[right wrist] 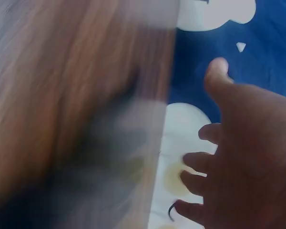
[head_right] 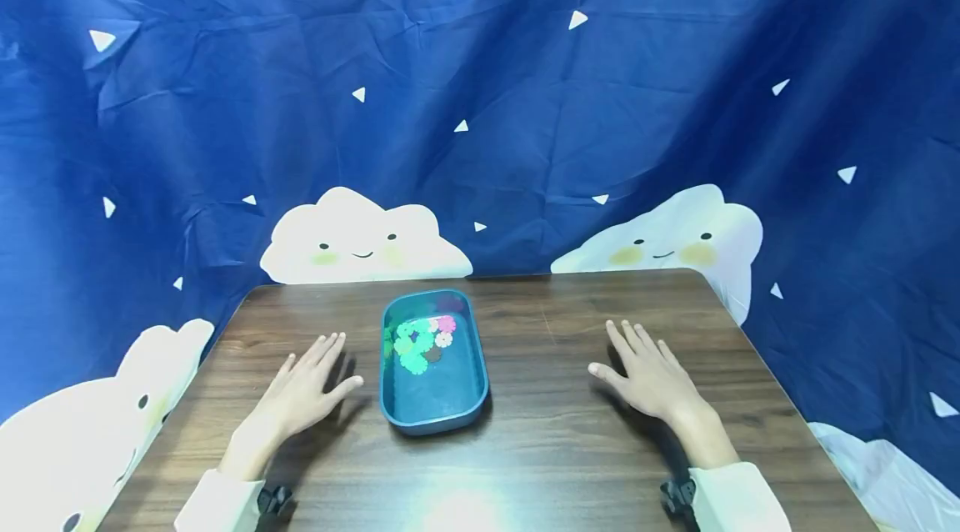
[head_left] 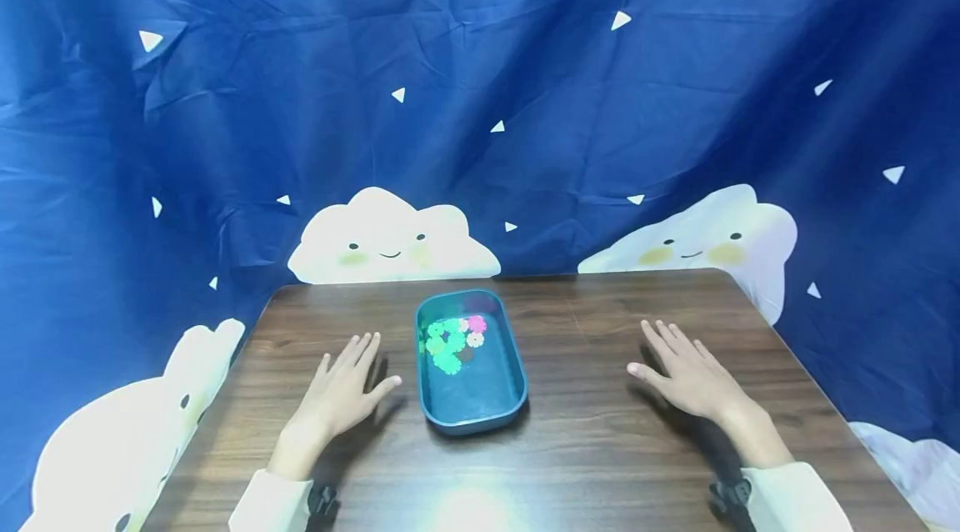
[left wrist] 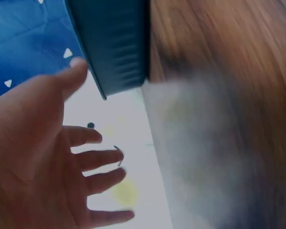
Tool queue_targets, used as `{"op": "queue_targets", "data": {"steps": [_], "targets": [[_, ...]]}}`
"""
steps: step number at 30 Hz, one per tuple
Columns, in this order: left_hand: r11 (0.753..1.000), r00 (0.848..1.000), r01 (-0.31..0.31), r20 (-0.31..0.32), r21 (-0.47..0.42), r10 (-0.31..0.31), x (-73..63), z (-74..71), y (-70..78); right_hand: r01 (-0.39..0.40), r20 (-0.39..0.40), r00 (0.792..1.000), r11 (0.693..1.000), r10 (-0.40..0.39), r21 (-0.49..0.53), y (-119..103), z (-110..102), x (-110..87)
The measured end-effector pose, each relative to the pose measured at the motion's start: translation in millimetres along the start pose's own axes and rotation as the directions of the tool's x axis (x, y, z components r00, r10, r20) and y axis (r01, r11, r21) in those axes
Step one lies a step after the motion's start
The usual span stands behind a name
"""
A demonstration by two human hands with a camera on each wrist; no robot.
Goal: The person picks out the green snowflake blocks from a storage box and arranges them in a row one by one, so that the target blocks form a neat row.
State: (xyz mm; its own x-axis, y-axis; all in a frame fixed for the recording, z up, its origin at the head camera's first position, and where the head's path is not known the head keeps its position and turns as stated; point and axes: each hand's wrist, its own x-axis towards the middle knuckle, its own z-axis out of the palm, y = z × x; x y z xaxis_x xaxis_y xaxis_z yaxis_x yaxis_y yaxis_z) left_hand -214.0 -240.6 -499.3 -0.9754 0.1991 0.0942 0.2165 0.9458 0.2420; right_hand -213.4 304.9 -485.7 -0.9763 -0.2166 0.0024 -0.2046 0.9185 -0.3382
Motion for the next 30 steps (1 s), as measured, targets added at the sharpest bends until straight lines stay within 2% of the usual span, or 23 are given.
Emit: {"op": "queue_targets", "data": {"steps": [4,8,12,16,19,22,26,30], "targets": [[0.998,0.991,-0.056,-0.123,-0.014,0.054,1.6,-1.7,10.7,0.047,-0.086,0.995,0.999,-0.049,-0.023,-16.7,-4.9,9.3],[0.991,0.96,-0.131,-0.25,-0.005,0.126,2.3,-1.9,25.7,0.102,-0.169,0.979,0.993,-0.11,-0.056,-36.2,-8.0,19.4],[0.987,0.943,-0.162,-0.295,0.001,0.155,1.4,1.7,40.1,0.161,-0.23,0.958,0.986,-0.168,-0.048,-59.4,-6.7,31.7],[0.982,0.94,-0.191,-0.289,-0.002,0.182,0.9,7.9,51.6,0.212,-0.259,0.942,0.977,-0.214,-0.033,-82.3,-2.0,44.9],[0.975,0.942,-0.221,-0.259,0.008,0.216,0.4,13.7,58.1,0.25,-0.266,0.932,0.968,-0.248,-0.027,-99.1,0.5,54.5],[0.974,0.955,-0.225,-0.199,0.002,0.221,-0.9,19.4,63.0,0.291,-0.265,0.92,0.956,-0.288,-0.03,-115.8,1.0,63.0],[0.98,0.975,-0.196,-0.111,-0.022,0.192,-1.2,24.4,66.7,0.347,-0.263,0.9,0.936,-0.348,-0.053,-136.8,-0.1,74.3],[0.985,0.984,-0.171,-0.058,-0.035,0.169,-1.5,27.2,68.6,0.384,-0.23,0.891,0.92,-0.392,-0.08,-157.4,-1.6,85.3]]}}
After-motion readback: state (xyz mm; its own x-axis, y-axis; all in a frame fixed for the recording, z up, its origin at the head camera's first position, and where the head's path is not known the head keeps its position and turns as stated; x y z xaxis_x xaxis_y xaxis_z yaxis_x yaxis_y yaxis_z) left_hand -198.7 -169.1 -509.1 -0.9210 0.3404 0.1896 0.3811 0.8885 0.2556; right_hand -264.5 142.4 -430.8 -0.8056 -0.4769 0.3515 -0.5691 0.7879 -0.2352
